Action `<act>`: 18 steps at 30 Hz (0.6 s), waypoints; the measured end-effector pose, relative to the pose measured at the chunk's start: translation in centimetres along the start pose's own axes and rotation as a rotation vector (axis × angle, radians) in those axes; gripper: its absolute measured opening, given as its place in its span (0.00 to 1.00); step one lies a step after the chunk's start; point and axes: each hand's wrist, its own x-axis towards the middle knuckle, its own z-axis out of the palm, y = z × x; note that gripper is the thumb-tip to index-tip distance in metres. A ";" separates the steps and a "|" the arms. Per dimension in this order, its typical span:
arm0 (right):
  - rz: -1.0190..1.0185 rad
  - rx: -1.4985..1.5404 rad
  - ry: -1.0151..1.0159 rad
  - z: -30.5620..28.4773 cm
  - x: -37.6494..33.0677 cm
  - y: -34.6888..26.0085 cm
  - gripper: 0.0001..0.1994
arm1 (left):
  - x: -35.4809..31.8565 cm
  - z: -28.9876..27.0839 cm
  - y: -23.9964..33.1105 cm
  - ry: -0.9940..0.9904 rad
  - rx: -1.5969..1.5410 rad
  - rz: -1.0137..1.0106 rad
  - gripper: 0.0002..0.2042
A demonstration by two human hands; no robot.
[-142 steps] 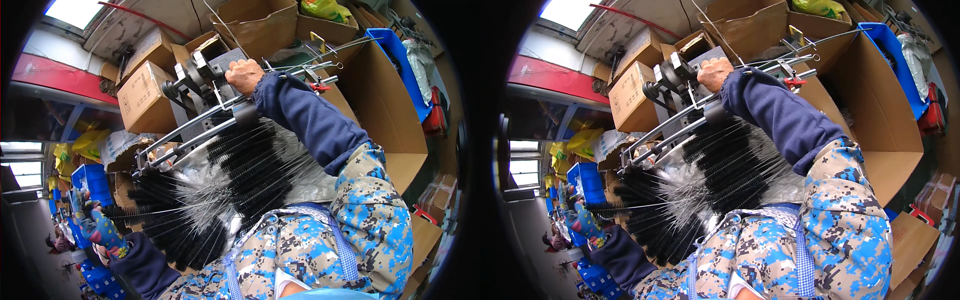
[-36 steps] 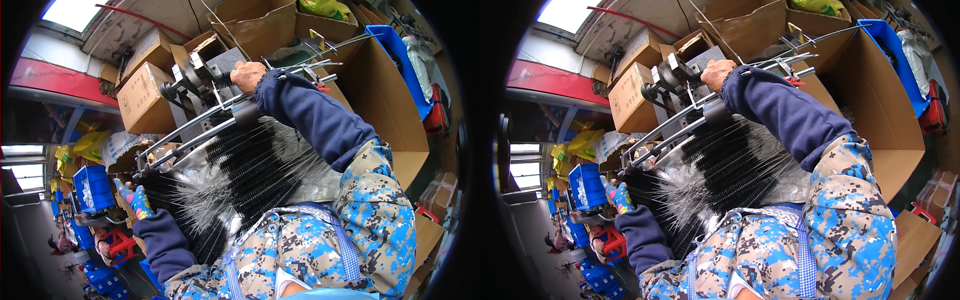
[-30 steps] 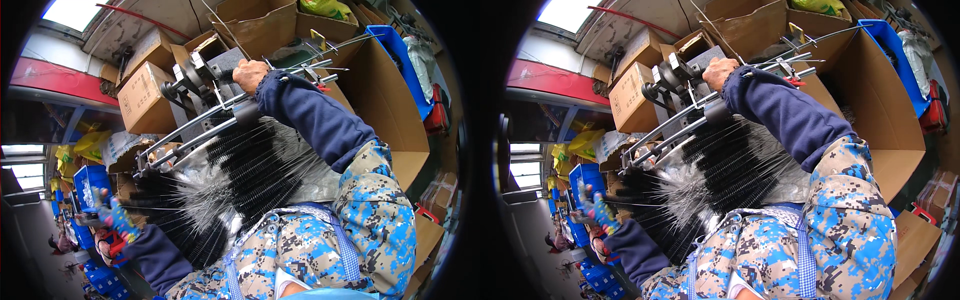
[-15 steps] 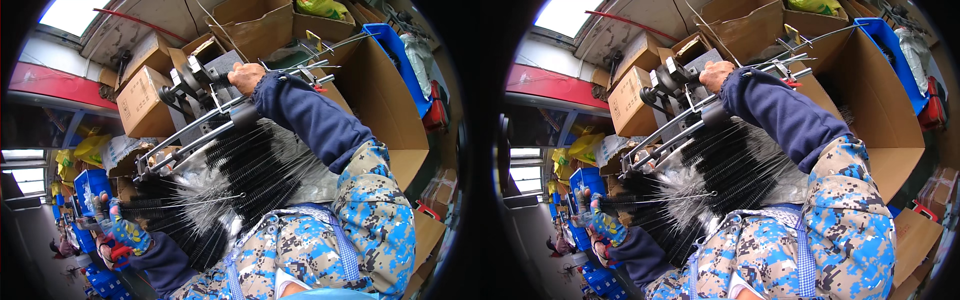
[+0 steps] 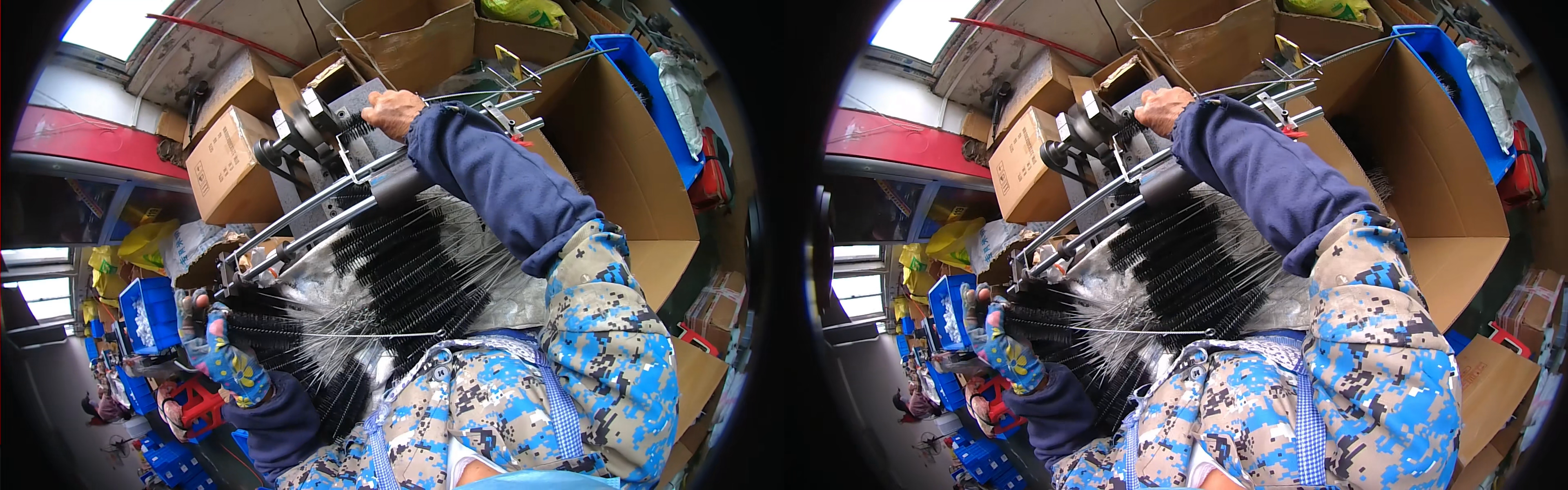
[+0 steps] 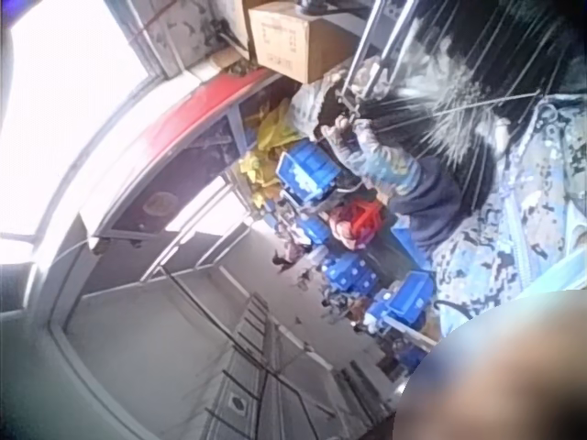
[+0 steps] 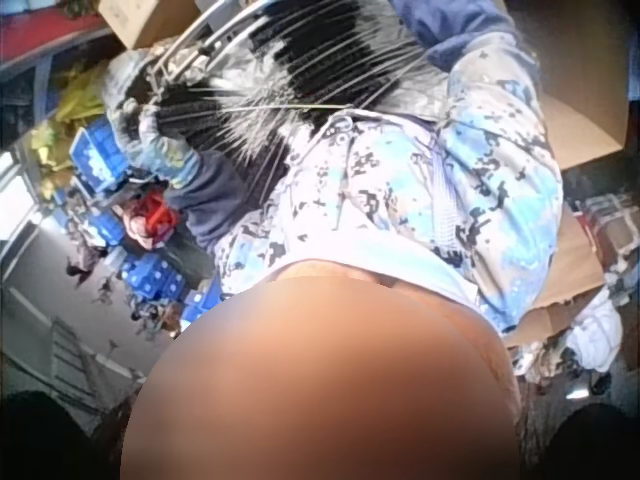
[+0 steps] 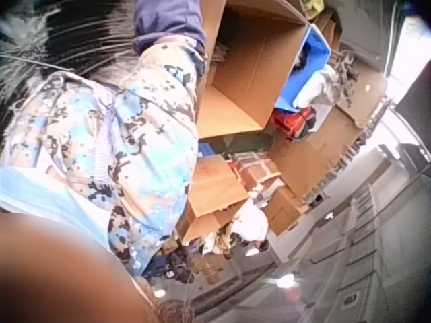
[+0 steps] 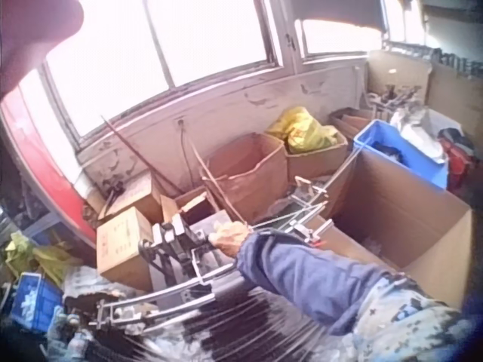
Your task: Operating a manual twisting machine to assemble wire and bristles into industrial cleaning brushes.
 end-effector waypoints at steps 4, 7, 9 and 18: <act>-0.045 -0.049 -0.043 -0.4 -0.3 -0.7 0.06 | -0.7 3.5 0.4 -0.023 -0.045 -0.141 0.26; -0.042 -0.053 -0.007 -0.2 -0.7 0.2 0.06 | -1.2 6.6 -0.2 -0.163 -0.199 -0.185 0.25; -0.055 -0.005 0.020 0.2 0.2 0.5 0.07 | -0.8 7.2 -0.4 -0.219 -0.234 -0.246 0.24; -0.084 0.085 -0.116 1.1 0.8 0.6 0.08 | 1.0 11.2 -1.5 -0.369 -0.250 -0.306 0.23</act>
